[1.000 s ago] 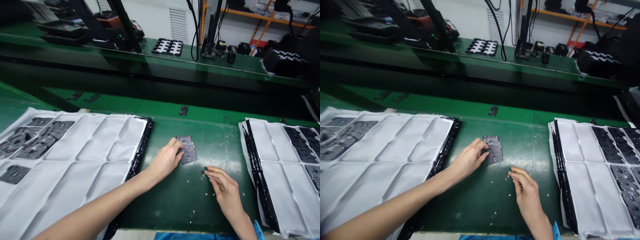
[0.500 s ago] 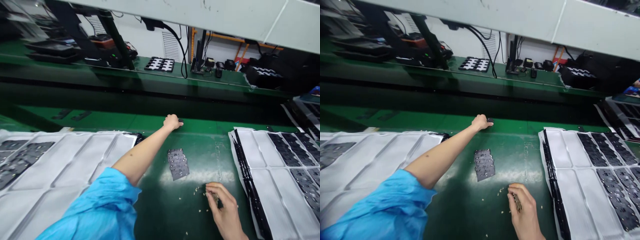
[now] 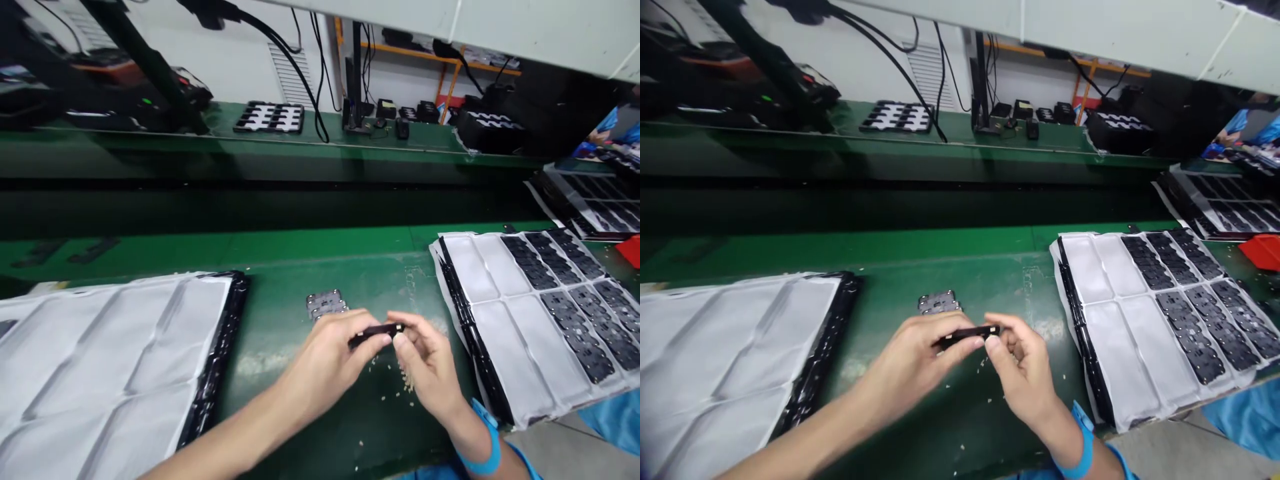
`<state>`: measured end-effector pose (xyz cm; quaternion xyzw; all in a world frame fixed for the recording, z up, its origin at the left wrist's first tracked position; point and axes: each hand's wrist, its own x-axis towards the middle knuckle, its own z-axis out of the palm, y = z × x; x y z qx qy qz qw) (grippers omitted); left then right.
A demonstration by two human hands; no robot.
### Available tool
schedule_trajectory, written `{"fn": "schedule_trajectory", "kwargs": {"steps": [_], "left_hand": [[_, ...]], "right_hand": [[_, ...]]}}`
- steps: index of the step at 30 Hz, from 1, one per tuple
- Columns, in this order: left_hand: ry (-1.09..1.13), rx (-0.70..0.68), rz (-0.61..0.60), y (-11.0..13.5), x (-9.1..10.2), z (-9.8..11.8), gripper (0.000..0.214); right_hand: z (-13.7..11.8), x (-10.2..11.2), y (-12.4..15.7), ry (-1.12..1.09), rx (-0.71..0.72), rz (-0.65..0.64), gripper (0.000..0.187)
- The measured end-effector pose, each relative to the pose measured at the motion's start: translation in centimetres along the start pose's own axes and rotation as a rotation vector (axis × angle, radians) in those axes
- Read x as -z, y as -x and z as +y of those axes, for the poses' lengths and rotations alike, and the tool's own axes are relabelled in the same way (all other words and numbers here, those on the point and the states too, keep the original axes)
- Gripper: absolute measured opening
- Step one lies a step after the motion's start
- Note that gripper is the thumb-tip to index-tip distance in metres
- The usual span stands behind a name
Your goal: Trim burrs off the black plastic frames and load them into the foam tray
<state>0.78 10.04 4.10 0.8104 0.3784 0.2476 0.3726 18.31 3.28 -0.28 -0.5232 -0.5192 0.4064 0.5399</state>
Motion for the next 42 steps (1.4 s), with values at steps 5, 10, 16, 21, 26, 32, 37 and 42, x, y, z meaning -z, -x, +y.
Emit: {"fn": "schedule_trajectory", "kwargs": {"steps": [5,10,16,21,26,32,37,42], "left_hand": [[0.017,-0.022,0.069,2.3,-2.0,1.0,0.022],[0.048,-0.061,0.099,2.9,-3.3,1.5,0.023],[0.064,-0.047,0.103,2.9,-3.8,1.4,0.023],[0.054,-0.026,0.098,3.0,-3.9,1.2,0.022],[0.052,-0.041,0.117,3.1,-4.0,1.3,0.021],[0.067,0.000,0.134,3.6,-4.4,1.3,0.020],[0.088,0.065,0.112,4.0,-4.4,1.3,0.024],[0.111,0.134,0.099,3.9,-4.2,1.3,0.027]], "right_hand": [[-0.6,-0.2,1.0,-0.075,0.062,-0.002,0.024],[-0.2,-0.1,1.4,-0.121,0.075,0.023,0.023],[0.2,0.3,1.3,-0.156,0.061,-0.018,0.028],[0.3,0.3,1.3,-0.121,0.046,-0.005,0.028],[0.2,0.0,1.2,-0.110,0.056,0.005,0.029],[0.1,-0.2,1.1,-0.105,0.066,0.007,0.027],[0.0,-0.4,1.2,-0.074,0.044,-0.002,0.028],[0.3,-0.5,1.5,-0.060,0.053,-0.002,0.027]]}}
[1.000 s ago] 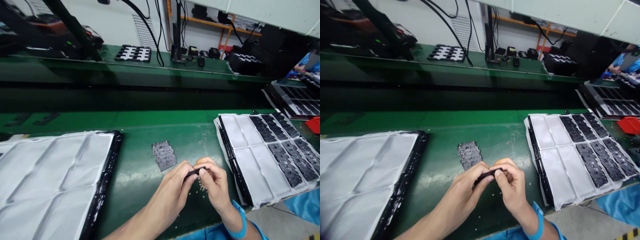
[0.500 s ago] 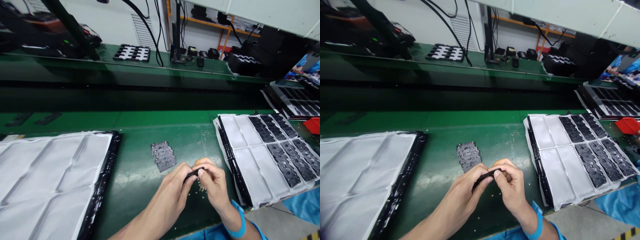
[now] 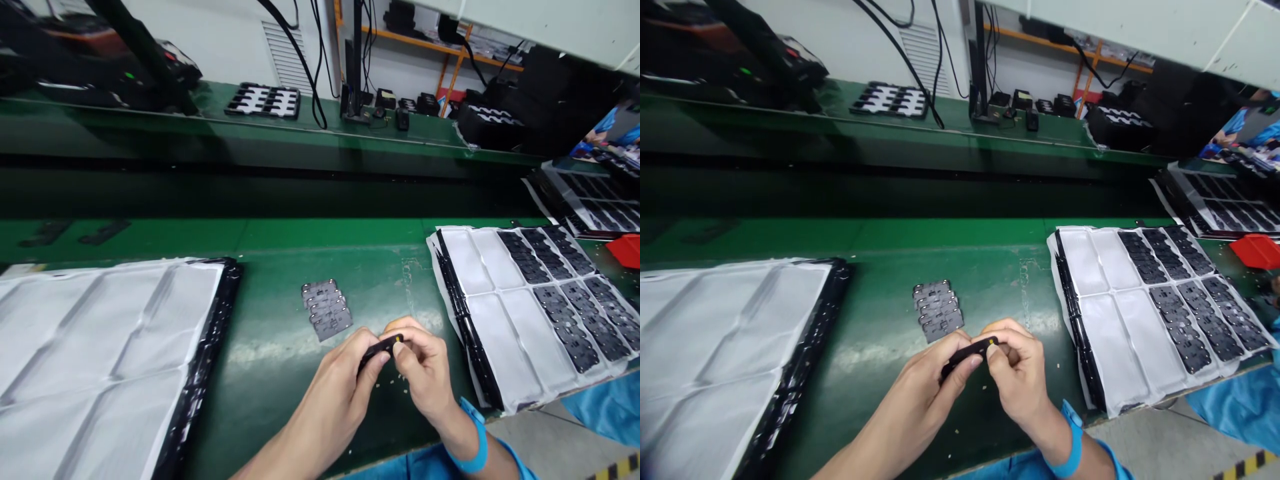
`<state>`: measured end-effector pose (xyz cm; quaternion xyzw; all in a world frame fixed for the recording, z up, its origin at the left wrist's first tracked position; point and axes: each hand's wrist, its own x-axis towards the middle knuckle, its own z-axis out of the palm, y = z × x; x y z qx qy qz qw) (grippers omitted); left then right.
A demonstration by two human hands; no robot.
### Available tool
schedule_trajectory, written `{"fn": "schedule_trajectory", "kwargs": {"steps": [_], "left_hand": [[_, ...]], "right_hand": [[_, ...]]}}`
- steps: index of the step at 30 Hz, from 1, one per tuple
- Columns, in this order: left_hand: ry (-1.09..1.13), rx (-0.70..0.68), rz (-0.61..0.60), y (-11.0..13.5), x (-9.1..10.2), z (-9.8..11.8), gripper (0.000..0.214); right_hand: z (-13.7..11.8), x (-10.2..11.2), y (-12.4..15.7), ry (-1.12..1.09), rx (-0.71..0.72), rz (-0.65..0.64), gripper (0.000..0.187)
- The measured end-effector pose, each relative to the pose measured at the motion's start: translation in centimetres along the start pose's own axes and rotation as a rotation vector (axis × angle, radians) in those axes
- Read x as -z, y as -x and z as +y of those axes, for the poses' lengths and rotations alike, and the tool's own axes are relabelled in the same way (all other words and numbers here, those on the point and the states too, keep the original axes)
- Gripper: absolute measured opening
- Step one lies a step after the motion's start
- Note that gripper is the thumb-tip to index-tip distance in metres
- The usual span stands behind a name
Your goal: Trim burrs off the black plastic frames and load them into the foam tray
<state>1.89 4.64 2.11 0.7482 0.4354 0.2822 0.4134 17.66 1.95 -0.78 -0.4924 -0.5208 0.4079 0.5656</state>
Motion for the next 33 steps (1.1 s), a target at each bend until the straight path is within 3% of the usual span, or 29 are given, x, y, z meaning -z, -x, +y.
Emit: {"fn": "schedule_trajectory", "kwargs": {"steps": [8,12,21,33], "left_hand": [[0.074,0.075,-0.049,-0.1,0.5,-0.1,0.024],[0.286,0.125,-0.114,0.5,0.9,-0.3,0.019],[0.464,0.078,0.100,0.5,-0.8,-1.6,0.036],[0.538,0.037,0.125,0.5,-1.9,-3.7,0.038]], "right_hand": [[0.6,1.3,0.3,-0.107,-0.082,-0.153,0.021],[0.7,1.6,0.3,-0.075,-0.107,-0.086,0.023],[0.4,0.7,1.1,0.027,-0.034,-0.063,0.021],[1.4,0.6,1.6,0.090,0.018,-0.092,0.022]]}}
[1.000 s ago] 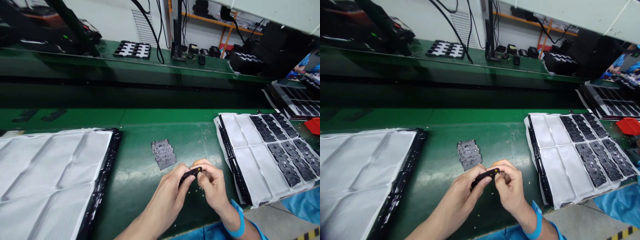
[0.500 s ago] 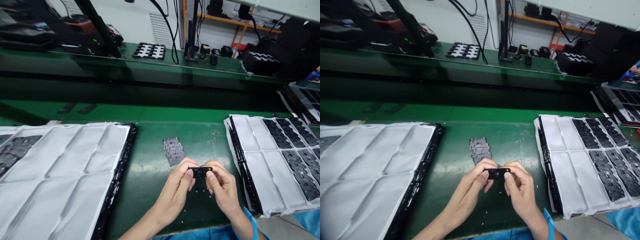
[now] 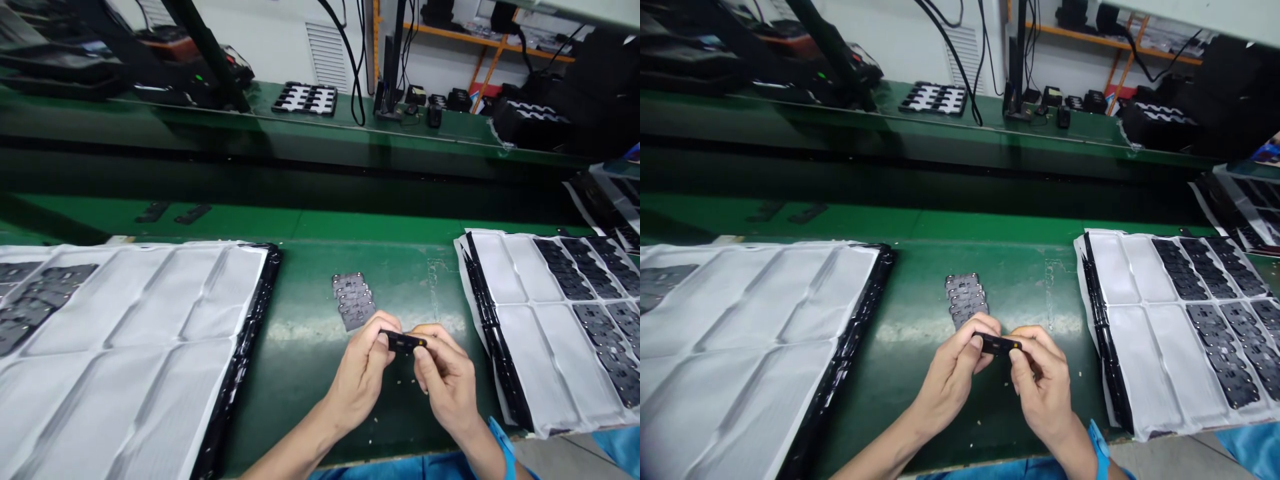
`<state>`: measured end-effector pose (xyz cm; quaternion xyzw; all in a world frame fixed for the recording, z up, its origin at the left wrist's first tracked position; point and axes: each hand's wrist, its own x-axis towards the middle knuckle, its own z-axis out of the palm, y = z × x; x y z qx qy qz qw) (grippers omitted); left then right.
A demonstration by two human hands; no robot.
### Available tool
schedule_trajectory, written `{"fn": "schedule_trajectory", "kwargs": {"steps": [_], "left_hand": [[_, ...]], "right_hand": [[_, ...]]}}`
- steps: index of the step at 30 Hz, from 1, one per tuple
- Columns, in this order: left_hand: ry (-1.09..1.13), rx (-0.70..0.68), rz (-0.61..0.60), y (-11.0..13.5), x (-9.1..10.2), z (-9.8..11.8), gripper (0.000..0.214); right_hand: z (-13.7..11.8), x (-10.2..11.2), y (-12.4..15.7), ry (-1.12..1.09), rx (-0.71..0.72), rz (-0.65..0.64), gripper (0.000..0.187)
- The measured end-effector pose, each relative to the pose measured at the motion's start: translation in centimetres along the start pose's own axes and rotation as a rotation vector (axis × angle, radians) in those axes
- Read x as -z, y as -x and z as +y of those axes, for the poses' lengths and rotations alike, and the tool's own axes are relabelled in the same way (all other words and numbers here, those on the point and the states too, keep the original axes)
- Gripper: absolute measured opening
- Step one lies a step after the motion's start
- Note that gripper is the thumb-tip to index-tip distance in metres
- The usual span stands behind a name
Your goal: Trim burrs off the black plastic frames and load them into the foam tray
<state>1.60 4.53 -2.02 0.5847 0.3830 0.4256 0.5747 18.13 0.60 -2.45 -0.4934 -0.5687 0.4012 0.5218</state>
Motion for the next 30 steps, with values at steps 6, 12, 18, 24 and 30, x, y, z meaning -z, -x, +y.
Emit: {"fn": "schedule_trajectory", "kwargs": {"steps": [6,12,18,24,30], "left_hand": [[-0.016,-0.005,-0.012,0.0,0.2,-0.5,0.036],[0.113,0.018,-0.101,-0.2,0.5,0.4,0.034],[0.112,0.047,-0.045,-0.3,0.3,0.1,0.039],[0.082,0.051,-0.010,-0.2,0.2,-0.5,0.033],[0.145,0.009,-0.070,-0.4,0.4,0.1,0.031]], "right_hand": [[0.0,-0.1,-0.1,-0.016,-0.001,0.026,0.022],[0.0,0.0,-0.2,-0.002,-0.021,0.026,0.022],[-0.1,0.0,-0.2,0.057,0.002,0.017,0.022],[0.4,0.2,0.1,0.105,0.029,-0.005,0.023],[0.5,0.4,0.0,0.072,0.004,0.016,0.024]]}}
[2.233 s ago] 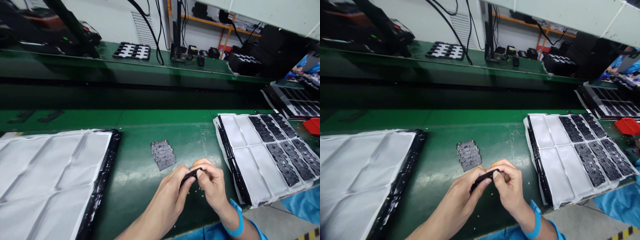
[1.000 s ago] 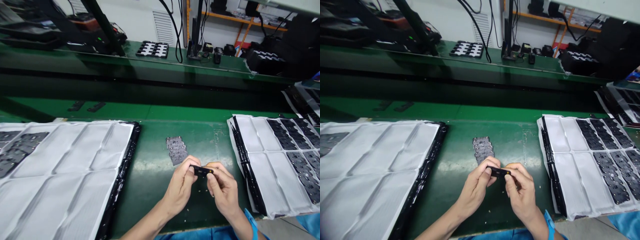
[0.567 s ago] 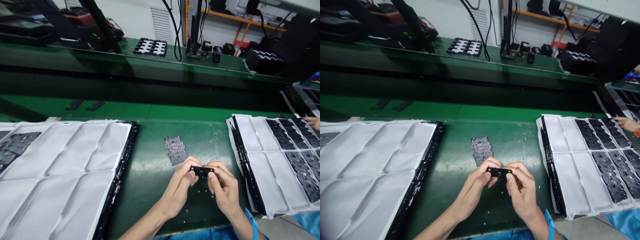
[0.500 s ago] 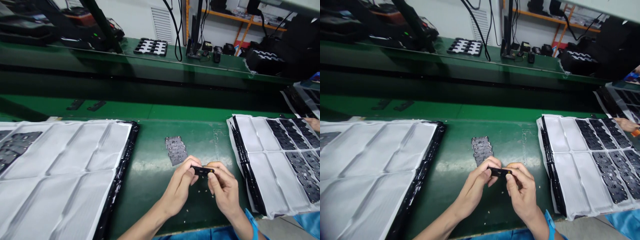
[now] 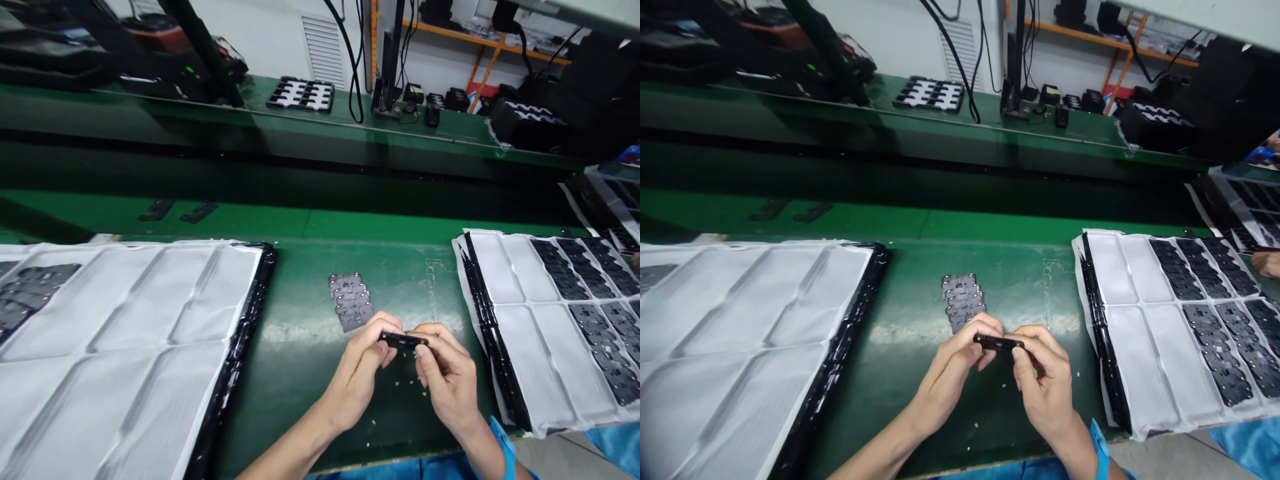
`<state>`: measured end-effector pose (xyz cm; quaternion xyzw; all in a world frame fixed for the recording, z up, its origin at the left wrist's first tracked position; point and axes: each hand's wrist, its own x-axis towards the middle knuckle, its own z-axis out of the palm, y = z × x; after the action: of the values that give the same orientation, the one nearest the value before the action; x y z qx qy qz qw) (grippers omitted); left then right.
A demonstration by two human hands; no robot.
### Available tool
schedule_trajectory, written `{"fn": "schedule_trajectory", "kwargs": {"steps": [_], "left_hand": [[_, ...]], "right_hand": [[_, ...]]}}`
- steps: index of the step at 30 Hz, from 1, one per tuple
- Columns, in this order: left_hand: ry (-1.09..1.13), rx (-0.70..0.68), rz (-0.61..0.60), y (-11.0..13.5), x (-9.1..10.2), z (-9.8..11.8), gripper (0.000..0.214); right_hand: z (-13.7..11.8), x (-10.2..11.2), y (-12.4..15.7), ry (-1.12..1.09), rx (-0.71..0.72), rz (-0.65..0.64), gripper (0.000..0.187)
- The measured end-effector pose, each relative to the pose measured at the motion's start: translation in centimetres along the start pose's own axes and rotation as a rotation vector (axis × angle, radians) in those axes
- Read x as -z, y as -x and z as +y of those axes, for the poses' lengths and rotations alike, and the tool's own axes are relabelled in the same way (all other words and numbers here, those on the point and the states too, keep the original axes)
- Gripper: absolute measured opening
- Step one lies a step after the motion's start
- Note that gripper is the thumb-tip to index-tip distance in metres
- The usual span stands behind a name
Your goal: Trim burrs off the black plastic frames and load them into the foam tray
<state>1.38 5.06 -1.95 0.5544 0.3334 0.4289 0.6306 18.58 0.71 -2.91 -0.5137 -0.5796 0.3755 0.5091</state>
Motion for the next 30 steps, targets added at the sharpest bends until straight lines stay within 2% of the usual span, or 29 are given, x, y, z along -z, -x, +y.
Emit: {"fn": "schedule_trajectory", "kwargs": {"steps": [2,7,13,21,27,30], "left_hand": [[0.020,-0.007,-0.012,0.0,0.0,0.1,0.033],[-0.048,0.045,0.050,0.0,-0.2,-0.2,0.040],[-0.094,0.058,0.064,0.0,-0.2,-0.8,0.037],[-0.070,0.001,-0.026,-0.1,0.0,0.1,0.035],[-0.045,0.014,0.031,-0.2,-0.3,0.0,0.044],[-0.102,0.001,0.015,-0.1,-0.3,-0.3,0.044]], "right_hand": [[-0.1,0.0,-0.1,0.002,0.003,0.005,0.023],[-0.3,-0.1,-0.2,0.033,0.017,0.005,0.025],[0.0,0.1,0.1,0.056,0.015,-0.007,0.024],[0.1,0.0,0.0,-0.042,-0.038,0.021,0.023],[0.2,-0.1,0.1,-0.027,-0.026,0.006,0.023],[0.2,0.0,0.1,-0.032,-0.034,0.009,0.023]]}}
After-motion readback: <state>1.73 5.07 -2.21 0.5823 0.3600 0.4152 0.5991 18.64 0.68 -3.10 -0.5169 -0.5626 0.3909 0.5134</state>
